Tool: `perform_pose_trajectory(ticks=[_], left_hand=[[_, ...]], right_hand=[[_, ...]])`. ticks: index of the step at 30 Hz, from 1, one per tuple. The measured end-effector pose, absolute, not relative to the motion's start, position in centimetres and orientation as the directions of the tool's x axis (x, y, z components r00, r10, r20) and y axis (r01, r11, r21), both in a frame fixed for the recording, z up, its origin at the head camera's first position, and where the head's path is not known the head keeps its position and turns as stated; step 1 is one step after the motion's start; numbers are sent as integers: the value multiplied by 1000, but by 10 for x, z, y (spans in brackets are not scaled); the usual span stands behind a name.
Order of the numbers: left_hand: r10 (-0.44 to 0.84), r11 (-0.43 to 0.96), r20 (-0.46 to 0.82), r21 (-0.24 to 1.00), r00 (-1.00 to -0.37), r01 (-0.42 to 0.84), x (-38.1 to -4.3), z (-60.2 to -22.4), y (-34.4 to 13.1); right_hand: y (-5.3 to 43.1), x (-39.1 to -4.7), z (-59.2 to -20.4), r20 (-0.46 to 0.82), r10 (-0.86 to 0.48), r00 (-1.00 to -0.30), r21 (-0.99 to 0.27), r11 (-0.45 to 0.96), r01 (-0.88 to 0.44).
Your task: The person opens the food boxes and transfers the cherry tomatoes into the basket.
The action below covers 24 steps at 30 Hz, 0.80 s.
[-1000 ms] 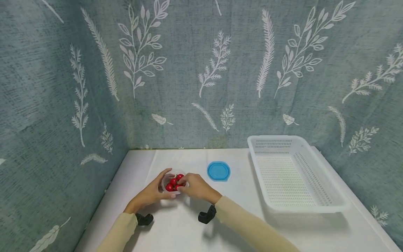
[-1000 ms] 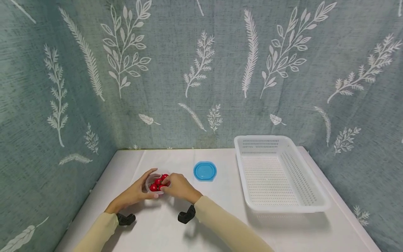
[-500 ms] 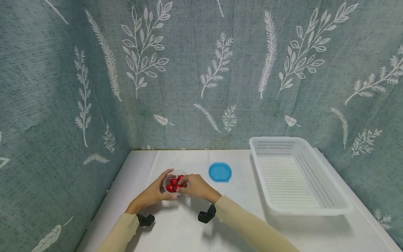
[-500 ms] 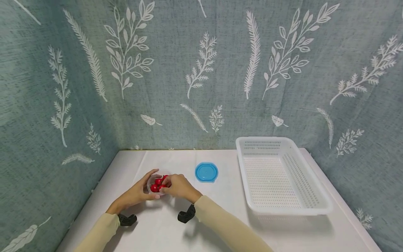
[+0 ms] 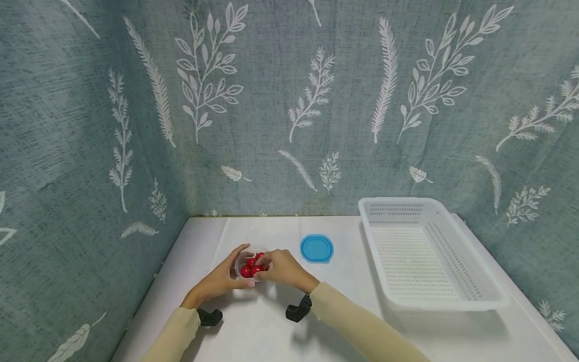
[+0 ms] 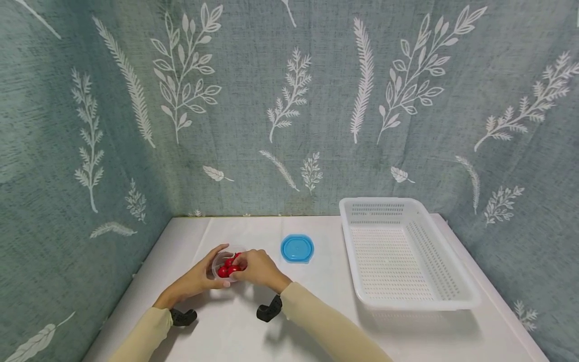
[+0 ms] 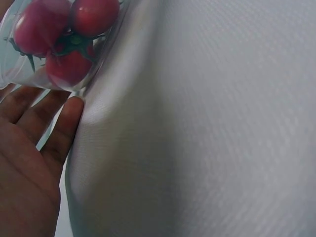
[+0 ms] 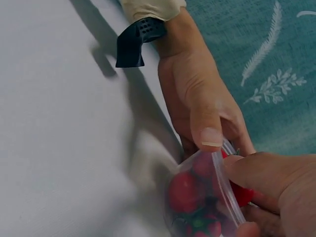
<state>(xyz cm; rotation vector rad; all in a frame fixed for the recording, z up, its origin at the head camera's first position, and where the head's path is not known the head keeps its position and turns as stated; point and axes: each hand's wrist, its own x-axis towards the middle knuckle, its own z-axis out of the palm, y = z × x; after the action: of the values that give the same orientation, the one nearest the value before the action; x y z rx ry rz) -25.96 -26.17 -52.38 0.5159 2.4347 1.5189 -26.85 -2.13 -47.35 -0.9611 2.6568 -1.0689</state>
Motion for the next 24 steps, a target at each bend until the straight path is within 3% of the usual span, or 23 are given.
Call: perform_pose_trajectory(ticks=[13,24], left_hand=[[398,401,-31,905,-917,144,-261,-523,-259],[375,418,-42,900,-926,128,-260,-523,-258]], right_hand=[[-2,-272,-471,185,-615,-767,-672,490,-555],[22,-273,-455,199,-580,-790,-693,486,-532]])
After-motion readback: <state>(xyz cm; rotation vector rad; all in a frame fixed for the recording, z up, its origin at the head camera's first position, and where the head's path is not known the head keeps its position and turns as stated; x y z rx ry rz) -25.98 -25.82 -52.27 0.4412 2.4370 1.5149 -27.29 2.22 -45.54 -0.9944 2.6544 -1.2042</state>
